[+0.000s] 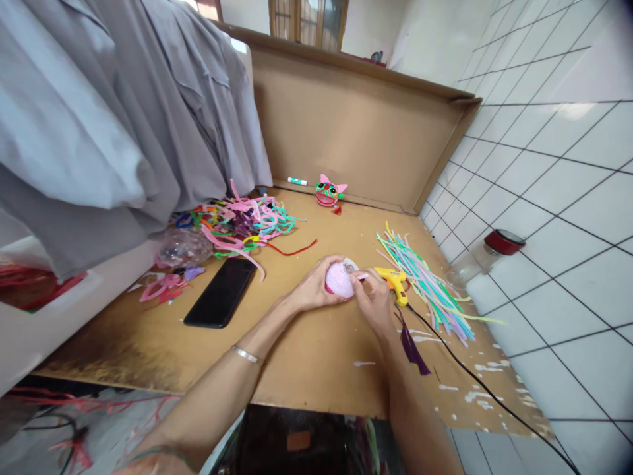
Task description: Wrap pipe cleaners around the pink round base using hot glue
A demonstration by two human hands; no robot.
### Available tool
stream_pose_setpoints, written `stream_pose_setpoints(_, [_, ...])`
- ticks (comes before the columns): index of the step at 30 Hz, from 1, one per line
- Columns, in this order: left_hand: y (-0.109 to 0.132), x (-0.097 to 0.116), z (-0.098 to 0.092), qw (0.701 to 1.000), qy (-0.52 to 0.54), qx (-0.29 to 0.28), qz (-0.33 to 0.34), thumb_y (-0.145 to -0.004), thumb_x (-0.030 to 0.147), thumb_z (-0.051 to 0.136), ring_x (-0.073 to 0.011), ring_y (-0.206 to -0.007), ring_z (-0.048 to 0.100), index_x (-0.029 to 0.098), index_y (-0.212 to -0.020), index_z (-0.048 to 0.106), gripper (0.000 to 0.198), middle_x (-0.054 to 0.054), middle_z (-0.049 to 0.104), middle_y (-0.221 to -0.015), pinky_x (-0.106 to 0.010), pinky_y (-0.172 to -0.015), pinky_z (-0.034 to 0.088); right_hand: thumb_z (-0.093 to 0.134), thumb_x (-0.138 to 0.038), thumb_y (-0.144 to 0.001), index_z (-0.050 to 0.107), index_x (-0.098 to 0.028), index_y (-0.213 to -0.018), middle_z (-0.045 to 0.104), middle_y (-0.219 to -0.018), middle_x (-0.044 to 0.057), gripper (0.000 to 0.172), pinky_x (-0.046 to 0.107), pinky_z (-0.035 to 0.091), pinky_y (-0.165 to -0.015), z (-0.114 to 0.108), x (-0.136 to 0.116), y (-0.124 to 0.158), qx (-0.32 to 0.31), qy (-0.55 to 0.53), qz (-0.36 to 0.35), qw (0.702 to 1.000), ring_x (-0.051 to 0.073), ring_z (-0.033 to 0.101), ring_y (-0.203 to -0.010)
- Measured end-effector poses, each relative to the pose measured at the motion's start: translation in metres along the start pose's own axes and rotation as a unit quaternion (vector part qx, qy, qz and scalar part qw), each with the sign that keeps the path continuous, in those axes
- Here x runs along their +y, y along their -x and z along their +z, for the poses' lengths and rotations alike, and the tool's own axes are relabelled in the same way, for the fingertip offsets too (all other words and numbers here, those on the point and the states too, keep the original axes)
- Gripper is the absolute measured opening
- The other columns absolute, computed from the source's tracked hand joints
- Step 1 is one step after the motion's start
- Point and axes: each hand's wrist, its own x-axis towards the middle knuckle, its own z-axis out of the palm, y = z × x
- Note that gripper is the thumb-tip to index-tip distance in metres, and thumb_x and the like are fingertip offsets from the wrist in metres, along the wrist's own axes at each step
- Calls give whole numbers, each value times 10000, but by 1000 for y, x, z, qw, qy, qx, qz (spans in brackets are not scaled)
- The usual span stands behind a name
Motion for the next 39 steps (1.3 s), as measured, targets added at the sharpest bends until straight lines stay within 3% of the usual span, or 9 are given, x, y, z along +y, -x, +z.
stream_pose_setpoints(14, [0,-3,-1,1000,8,-8,18,-610,314,832,-294,-1297,514,200,-1321,398,841,-145,489,-1394,-454,-1134,387,515,-270,-924,615,-227,-833,645,-829,32,143,313,494,-767,0,2,0,-6,-4,-8,1000,189,628,-828])
stream_pose_setpoints(26, [-1,8,-6,1000,1,-25,-11,-618,323,821,-296,-1273,523,176,-1346,388,860,-141,509,-1377,-463,-1130,392,500,-277,-932,609,-230,-850,642,-835,36,144,316,484,-765,-2,1,-1,-14,3,-3,1000,193,619,-835])
stream_pose_setpoints(39, [-1,0,-6,1000,-15,-18,9,-623,343,830,-311,-1316,492,186,-1348,425,845,-152,490,-1405,-477,-1152,361,486,-283,-933,611,-223,-857,634,-839,37,158,304,480,-753,-3,0,0,-23,1,0,1000,188,615,-833])
